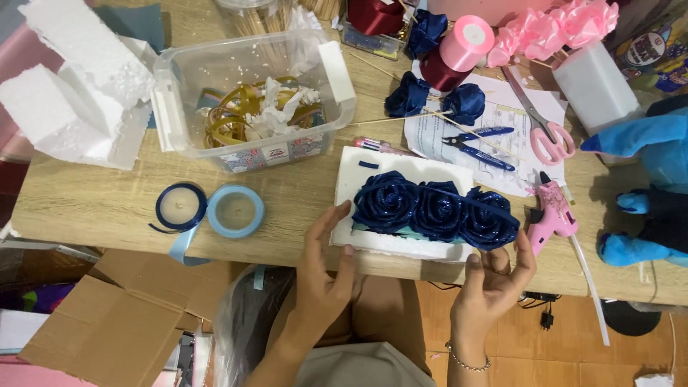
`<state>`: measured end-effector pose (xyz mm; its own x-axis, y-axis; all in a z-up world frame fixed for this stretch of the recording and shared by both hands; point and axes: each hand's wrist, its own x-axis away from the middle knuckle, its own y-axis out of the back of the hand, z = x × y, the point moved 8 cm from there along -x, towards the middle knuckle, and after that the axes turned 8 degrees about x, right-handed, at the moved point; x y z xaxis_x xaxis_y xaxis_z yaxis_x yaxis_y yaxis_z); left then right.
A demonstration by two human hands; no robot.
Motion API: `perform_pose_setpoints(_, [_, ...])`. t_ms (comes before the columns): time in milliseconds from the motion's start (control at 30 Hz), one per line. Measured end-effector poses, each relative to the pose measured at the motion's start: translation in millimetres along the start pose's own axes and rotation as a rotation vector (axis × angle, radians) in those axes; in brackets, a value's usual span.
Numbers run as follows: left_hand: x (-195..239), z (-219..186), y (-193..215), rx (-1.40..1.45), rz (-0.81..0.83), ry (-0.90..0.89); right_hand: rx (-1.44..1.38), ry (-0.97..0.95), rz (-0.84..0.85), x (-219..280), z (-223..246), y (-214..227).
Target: The person arranges three dark blue fabric roses on a white foam block, then places the assembly into a teal gift box with a clear window. They attach a dark blue ribbon handle to the box and adjust the roses and ribbon for presentation.
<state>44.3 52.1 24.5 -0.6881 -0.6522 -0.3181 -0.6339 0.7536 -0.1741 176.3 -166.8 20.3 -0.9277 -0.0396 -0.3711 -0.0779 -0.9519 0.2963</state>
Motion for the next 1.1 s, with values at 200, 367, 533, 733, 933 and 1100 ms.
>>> perform_pose_setpoints(200, [3.2,6.2,-5.0,0.025,0.046,0.036,0.000,-0.043,-0.021,3.7,-16.7,-0.2])
perform_pose_setpoints(367, [1.7,2.1,-2.0,0.041,0.088,0.035,0.011,-0.045,-0.036,0.6,-19.0,-1.1])
perform_pose_setpoints(533, [-1.0,-3.0,0.0,0.096,0.056,0.050,0.001,-0.028,-0.066,-4.3,-25.9,4.9])
perform_pose_setpoints(733, [4.8,5.5,-4.8,0.005,0.025,0.052,-0.007,-0.042,-0.095,2.6,-19.6,1.3])
perform_pose_setpoints(933, [5.1,4.3,-9.7,-0.156,0.005,-0.078,-0.009,-0.005,-0.118,5.6,-10.9,-3.0])
perform_pose_setpoints(1100, [-0.7,3.3,-4.0,-0.009,0.055,0.055,0.005,-0.087,-0.090,3.8,-16.8,1.4])
